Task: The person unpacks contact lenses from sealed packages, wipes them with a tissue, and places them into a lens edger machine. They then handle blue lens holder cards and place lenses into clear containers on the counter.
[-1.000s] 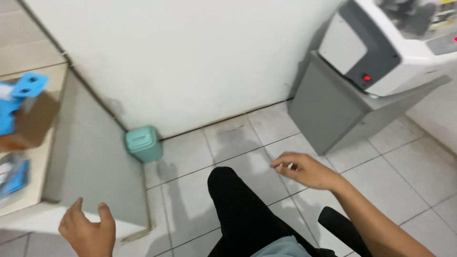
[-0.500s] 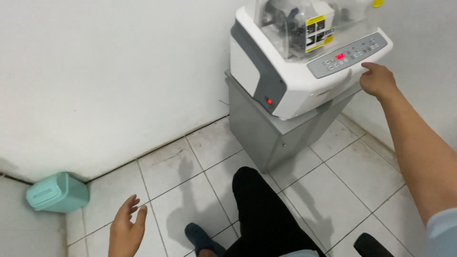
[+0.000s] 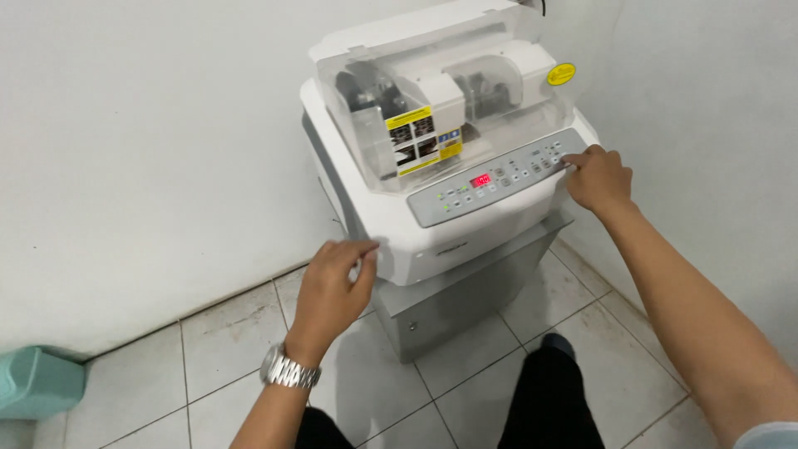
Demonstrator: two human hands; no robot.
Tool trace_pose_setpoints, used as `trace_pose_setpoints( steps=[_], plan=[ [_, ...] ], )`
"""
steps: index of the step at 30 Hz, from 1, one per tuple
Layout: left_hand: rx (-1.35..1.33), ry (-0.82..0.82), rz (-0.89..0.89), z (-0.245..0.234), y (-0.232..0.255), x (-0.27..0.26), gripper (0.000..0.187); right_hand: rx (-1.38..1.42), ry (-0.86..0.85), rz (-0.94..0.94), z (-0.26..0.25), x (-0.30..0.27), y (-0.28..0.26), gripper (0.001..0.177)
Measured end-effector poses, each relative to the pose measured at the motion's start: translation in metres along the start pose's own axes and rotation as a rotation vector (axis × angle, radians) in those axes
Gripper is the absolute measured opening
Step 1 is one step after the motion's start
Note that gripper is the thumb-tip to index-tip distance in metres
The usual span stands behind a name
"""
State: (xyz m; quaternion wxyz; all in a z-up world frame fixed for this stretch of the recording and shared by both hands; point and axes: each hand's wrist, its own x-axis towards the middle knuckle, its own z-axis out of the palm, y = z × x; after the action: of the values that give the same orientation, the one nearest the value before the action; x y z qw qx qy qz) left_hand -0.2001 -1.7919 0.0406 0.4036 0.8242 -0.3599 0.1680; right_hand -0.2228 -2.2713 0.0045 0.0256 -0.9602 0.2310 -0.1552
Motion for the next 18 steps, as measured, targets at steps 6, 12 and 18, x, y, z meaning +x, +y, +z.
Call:
trace_pose_setpoints(
  steps=[6,12,18],
  plan=[
    [0.472,0.196,0.488,0.133,0.014,0.118,0.017,0.049,-0.185,-0.072,-0.037,0.009,0.013,0.05],
    [0.782,0.075,0.583,0.21,-0.008,0.171,0.011,0.474,-0.194,-0.133,-0.023,0.01,0.024,0.044],
    [0.757,0.18,0.876,0.215,-0.015,0.19,0.013,0.583,-0.193,-0.183,-0.035,-0.002,0.011,0.032]
  ],
)
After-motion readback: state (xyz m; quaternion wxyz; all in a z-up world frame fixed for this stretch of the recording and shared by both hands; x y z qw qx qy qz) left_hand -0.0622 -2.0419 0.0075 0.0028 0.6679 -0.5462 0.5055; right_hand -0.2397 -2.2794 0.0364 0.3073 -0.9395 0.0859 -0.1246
